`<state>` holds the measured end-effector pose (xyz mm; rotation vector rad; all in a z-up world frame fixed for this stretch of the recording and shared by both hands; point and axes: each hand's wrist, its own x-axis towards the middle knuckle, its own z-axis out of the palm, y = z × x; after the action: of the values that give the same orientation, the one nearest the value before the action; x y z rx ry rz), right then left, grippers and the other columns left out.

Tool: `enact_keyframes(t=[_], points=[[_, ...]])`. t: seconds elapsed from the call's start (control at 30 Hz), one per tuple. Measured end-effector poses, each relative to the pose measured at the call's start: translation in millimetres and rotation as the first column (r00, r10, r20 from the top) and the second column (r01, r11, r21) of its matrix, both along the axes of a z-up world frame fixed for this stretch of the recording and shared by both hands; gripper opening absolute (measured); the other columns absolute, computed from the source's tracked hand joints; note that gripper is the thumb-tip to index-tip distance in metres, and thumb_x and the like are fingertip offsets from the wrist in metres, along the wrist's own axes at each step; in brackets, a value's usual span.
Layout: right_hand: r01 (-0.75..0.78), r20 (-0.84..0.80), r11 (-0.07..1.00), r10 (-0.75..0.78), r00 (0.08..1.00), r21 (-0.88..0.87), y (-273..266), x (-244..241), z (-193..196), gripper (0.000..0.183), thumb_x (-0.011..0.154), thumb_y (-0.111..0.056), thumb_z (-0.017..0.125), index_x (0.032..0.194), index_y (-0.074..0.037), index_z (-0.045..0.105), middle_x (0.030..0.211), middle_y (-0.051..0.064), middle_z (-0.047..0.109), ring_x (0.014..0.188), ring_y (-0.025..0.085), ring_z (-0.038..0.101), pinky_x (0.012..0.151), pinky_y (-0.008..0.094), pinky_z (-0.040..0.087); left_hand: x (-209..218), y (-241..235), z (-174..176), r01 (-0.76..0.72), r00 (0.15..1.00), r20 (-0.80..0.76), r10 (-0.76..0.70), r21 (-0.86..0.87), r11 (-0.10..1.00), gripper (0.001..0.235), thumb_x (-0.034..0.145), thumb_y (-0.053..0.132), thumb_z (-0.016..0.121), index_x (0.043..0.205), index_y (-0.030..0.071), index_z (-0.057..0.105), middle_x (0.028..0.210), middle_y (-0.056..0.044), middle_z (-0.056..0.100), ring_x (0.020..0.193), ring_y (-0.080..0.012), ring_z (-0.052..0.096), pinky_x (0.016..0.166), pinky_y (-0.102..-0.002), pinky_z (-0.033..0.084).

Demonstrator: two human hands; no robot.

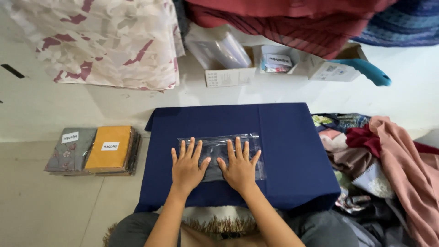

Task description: The person uses a lint roller on a dark blue garment, then folds it neatly. They place the folded garment into a clear plastic bag, seal it, and affix a label to the package.

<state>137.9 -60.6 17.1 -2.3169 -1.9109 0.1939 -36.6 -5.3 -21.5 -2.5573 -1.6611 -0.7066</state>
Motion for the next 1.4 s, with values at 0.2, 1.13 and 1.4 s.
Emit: enact_keyframes(t=[0.2,1.13,1.4], points=[[-0.024,-0.007,0.996,0.025,1.0,0.085,-1,6,-15,0.075,0.102,-0.062,0.034,0.163,-0.019,0.027,0.169,0.013,0.024,0.154,0.042,0.021,0.114,0.08,0.002,3,-8,24,-0.049,0.994,-0.108,0.021,-0.269,0.962,0.069,0.101,0.063,0.038,0.159,0.025,0.037,0.168,-0.007,0.031,0.155,-0.0345,0.025,0.123,-0.064,0.011],[0.288,-0.628,0.798,0.141,0.765,0.53,-79,90,-43,0.081,0.087,-0.04,0.076,0.153,-0.01,0.039,0.141,0.01,0.061,0.136,0.025,0.054,0.123,0.056,0.017,76,56,129,0.339,0.916,0.383,-0.117,-0.586,0.736,0.011,0.084,0.029,0.083,0.09,0.02,0.081,0.087,0.006,0.077,0.082,-0.0062,0.064,0.08,-0.026,0.048],[0.269,-0.736,0.689,0.589,0.332,0.673,-31,75,27,0.041,0.083,-0.011,0.086,0.121,-0.003,0.073,0.113,0.015,0.076,0.114,0.026,0.069,0.108,0.042,0.046,16,24,183,0.445,0.582,0.81,-0.07,-0.245,0.861,0.02,0.086,0.026,0.083,0.1,0.012,0.079,0.087,-0.004,0.069,0.085,-0.0142,0.061,0.081,-0.029,0.052]])
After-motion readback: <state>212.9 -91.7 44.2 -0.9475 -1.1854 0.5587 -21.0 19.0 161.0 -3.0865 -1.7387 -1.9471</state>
